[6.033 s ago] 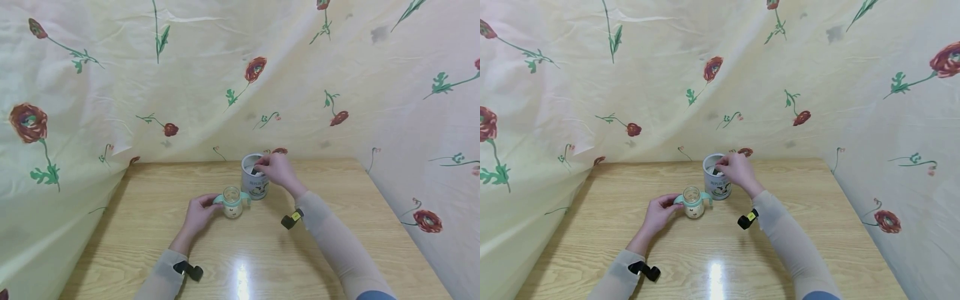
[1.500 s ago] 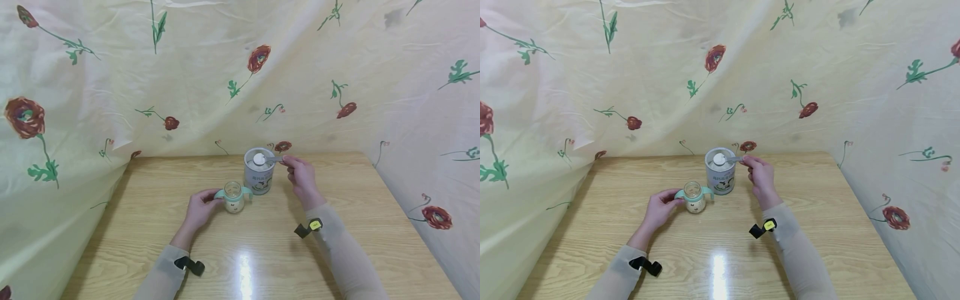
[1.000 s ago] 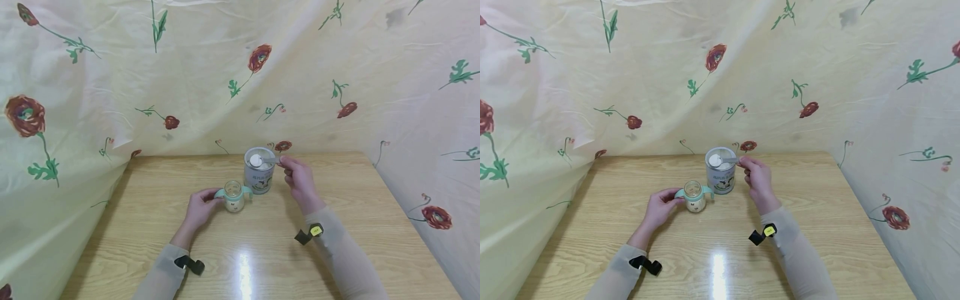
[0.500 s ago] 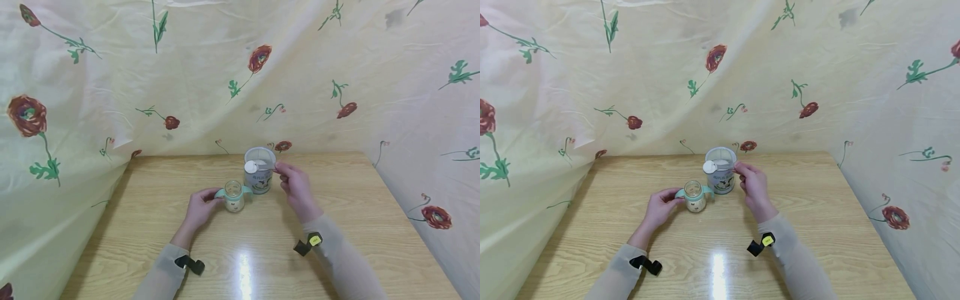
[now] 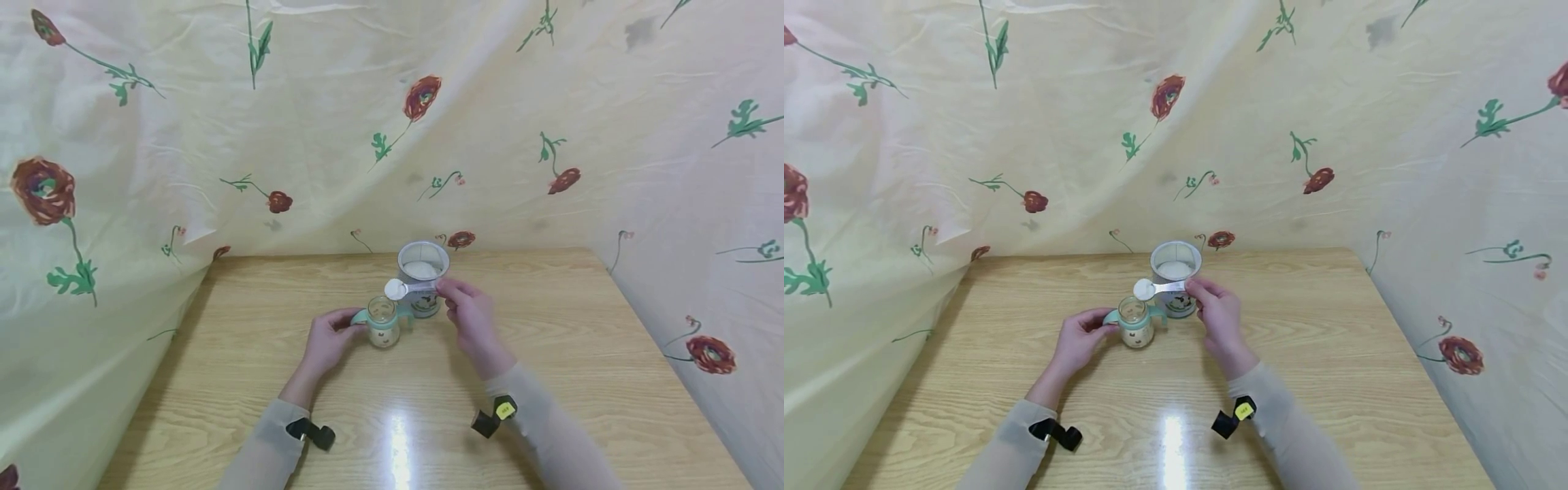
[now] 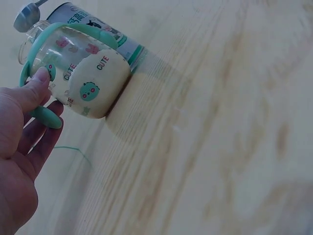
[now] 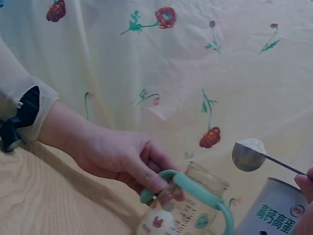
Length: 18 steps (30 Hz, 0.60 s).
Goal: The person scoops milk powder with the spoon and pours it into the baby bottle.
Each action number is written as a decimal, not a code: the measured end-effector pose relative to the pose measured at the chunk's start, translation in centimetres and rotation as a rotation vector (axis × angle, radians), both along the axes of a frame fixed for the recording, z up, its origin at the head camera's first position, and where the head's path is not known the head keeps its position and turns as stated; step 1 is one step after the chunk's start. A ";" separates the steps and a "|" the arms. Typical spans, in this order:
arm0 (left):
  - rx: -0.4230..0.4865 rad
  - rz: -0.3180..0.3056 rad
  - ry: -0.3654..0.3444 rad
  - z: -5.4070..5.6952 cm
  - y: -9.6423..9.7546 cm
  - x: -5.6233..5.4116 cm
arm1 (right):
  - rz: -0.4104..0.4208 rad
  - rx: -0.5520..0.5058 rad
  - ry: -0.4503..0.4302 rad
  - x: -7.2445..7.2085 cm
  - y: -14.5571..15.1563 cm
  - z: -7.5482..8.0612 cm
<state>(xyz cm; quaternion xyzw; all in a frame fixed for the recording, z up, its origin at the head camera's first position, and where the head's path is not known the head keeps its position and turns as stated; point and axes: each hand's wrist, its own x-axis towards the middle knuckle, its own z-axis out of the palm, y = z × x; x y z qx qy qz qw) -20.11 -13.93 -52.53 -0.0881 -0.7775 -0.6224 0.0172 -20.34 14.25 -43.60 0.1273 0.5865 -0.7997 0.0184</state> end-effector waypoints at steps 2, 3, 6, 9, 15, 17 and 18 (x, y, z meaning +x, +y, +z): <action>-0.001 0.000 -0.003 0.0 0.0 0.0 | -0.010 0.011 0.004 0.2 -0.3 -0.2; -0.003 0.000 -0.004 0.0 0.0 0.0 | -0.014 0.018 0.004 0.3 -0.4 -0.3; -0.005 -0.006 -0.005 -0.1 -0.1 0.0 | -0.037 0.048 0.015 0.4 -0.9 -0.7; -0.004 -0.006 -0.005 -0.1 -0.1 0.0 | -0.059 0.086 0.028 0.5 -1.2 -1.1; -0.006 -0.009 0.009 -0.1 -0.1 0.0 | -0.085 0.173 0.056 0.5 -1.7 -1.9; -0.006 -0.011 0.015 -0.1 -0.1 0.0 | -0.089 0.201 0.067 0.6 -1.8 -2.0; -0.007 -0.011 0.016 -0.1 -0.1 0.0 | -0.091 0.213 0.074 0.7 -1.9 -2.0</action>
